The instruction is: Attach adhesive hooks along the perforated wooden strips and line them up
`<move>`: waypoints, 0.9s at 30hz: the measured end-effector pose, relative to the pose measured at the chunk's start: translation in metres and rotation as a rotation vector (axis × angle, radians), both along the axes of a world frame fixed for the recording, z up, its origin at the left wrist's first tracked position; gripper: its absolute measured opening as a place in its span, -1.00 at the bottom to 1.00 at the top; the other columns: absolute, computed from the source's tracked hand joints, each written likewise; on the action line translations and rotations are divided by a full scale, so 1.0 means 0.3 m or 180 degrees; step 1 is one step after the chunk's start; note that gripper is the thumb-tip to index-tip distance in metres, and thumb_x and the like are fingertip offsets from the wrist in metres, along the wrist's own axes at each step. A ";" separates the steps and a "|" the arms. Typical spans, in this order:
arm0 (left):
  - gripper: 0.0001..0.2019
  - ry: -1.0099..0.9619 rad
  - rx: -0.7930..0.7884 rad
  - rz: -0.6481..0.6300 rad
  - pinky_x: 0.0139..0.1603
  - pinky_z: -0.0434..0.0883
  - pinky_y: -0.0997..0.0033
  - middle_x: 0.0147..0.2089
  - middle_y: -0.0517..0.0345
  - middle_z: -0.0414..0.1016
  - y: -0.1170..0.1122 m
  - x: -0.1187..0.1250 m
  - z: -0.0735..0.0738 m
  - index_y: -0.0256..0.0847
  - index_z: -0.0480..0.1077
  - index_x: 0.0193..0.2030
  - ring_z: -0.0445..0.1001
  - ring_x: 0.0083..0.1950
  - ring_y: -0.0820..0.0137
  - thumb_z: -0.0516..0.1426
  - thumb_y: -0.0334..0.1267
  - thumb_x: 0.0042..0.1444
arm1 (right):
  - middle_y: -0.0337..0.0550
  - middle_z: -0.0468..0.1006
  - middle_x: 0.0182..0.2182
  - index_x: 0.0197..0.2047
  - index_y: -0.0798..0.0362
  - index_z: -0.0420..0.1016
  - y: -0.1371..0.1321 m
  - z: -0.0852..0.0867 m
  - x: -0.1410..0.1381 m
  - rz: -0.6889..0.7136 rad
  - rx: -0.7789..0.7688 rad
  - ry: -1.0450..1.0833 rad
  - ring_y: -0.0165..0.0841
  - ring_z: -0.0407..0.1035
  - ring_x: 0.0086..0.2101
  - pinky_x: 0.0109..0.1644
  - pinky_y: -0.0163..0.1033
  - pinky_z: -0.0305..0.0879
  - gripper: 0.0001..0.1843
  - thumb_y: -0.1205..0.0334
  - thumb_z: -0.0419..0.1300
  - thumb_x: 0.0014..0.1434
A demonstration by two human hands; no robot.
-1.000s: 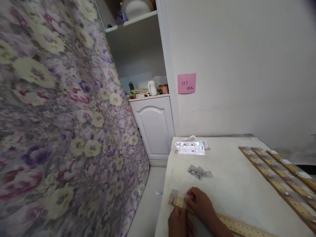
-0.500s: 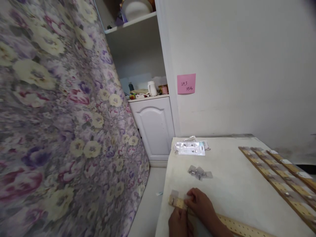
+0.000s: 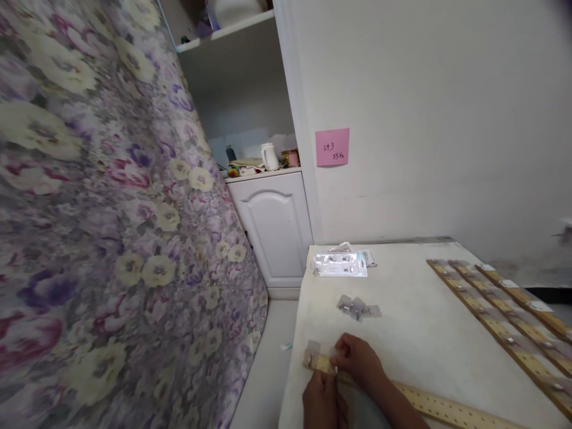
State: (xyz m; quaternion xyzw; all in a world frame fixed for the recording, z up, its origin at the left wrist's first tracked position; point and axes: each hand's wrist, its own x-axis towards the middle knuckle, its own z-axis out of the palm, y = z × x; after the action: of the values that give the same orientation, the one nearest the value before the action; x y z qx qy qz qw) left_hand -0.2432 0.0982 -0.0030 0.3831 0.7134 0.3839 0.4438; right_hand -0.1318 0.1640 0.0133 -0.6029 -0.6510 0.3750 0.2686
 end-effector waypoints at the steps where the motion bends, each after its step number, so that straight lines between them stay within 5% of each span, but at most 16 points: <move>1: -0.74 0.0001 -0.0026 0.0043 -0.79 -0.01 0.51 -0.79 0.33 0.27 0.000 0.004 0.001 -0.09 0.14 -0.52 0.16 -0.84 0.46 -0.11 -0.14 0.17 | -0.31 0.51 -0.47 -0.41 0.00 0.44 0.001 0.001 0.001 0.0024 -0.0010 0.0005 -0.39 0.36 -0.41 -0.35 -0.33 0.11 -0.82 0.22 0.25 -0.18; 8: -0.71 -0.0007 0.0026 -0.0114 -0.79 -0.01 0.49 -0.81 0.32 0.26 -0.005 -0.004 0.005 -0.08 0.16 -0.51 0.16 -0.83 0.45 -0.06 0.03 0.11 | -0.29 0.51 -0.46 -0.39 0.00 0.44 0.000 -0.004 -0.003 0.0064 0.0000 0.0056 -0.38 0.37 -0.39 -0.34 -0.34 0.13 -0.81 0.22 0.25 -0.18; 18: -0.74 -0.0088 0.0278 -0.0050 -0.80 -0.09 0.56 -0.78 0.37 0.25 -0.040 -0.025 0.041 -0.08 0.07 -0.51 0.12 -0.83 0.52 -0.08 0.01 0.06 | -0.22 0.52 -0.44 -0.35 0.05 0.46 0.000 0.009 0.038 0.0093 0.0206 0.0282 -0.36 0.37 -0.37 -0.29 -0.33 0.19 -0.84 0.18 0.16 -0.02; 27: -0.74 -0.0111 0.0230 -0.0131 -0.77 -0.01 0.56 -0.75 0.38 0.27 -0.037 -0.037 0.031 -0.08 0.10 -0.48 0.14 -0.81 0.53 -0.04 0.00 0.09 | -0.24 0.51 -0.36 -0.31 0.02 0.46 -0.019 0.028 0.033 -0.0075 0.0071 0.0001 -0.36 0.37 -0.35 -0.26 -0.30 0.17 -0.69 0.15 0.31 -0.20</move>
State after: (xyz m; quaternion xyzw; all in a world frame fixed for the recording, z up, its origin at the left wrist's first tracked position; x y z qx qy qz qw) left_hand -0.2543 0.0871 0.0064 0.4068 0.6831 0.4069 0.4498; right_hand -0.1219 0.1583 0.0219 -0.6074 -0.6479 0.3647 0.2798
